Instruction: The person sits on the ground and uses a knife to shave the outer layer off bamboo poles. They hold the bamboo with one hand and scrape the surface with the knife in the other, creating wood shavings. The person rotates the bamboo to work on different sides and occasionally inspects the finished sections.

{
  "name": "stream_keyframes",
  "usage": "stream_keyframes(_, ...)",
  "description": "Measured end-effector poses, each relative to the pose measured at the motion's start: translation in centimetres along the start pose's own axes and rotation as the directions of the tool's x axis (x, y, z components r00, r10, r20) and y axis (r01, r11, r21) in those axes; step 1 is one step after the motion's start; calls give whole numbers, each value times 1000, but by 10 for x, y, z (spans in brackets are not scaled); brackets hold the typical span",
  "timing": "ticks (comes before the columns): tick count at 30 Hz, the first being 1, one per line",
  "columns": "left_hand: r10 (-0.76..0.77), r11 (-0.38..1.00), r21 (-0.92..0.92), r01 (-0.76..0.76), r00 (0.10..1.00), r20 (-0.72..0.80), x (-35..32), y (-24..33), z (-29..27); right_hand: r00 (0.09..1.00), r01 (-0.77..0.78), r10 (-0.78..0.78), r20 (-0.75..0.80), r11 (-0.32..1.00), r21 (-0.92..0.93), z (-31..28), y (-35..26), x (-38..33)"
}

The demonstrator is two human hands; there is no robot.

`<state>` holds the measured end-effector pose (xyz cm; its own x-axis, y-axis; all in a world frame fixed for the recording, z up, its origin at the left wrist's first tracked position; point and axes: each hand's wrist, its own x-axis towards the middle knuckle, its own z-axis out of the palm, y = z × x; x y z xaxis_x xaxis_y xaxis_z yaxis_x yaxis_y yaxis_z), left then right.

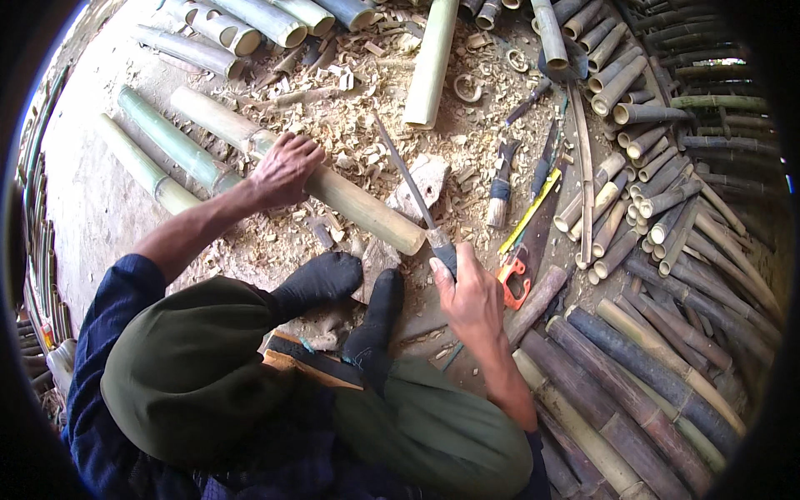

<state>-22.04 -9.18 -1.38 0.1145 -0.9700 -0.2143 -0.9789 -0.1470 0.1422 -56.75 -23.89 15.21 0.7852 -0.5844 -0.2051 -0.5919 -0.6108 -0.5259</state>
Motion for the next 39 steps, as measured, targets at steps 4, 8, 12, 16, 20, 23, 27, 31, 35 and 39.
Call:
stream_keyframes(4, 21, 998, -58, -24, 998, -59, 10, 1, 4, 922, 282, -262, -286, 959, 29, -1, -12, -10)
stream_keyframes(8, 79, 993, -91, -79, 997, 3, 34, 16, -8, 991, -118, 134, 26, 935, -333, 53, 71, -29)
stream_keyframes(12, 15, 994, -109, -17, 1000, -25, 15, 1, 19, 990, -55, 66, 127, 995, -88, 9, 12, 6)
stream_keyframes(16, 22, 992, -118, -52, 969, -244, 1, -2, 29, 980, 150, -130, -148, 980, 128, -4, -23, -13)
stream_keyframes(20, 81, 987, -106, -120, 946, -314, 17, 13, 21, 996, -81, 75, -42, 986, -145, 37, 38, -32)
stream_keyframes(23, 59, 986, -128, -107, 942, -331, 12, -1, 40, 965, -139, 202, 167, 935, -325, 33, 30, -3)
stream_keyframes(27, 27, 997, -67, -47, 963, -269, -3, 2, 31, 999, -32, 28, 35, 995, 96, -7, -29, -2)
stream_keyframes(31, 37, 996, -62, -57, 958, -284, -1, 4, 25, 933, 242, -217, -286, 969, 54, 25, 13, -24)
stream_keyframes(35, 68, 994, -56, -97, 923, -379, 5, 5, 40, 945, -175, 267, 189, 901, -396, 33, 24, -17)
stream_keyframes(39, 8, 998, -55, -28, 941, -337, -5, 3, 38, 995, -74, 74, 71, 997, 1, -2, -29, 0)
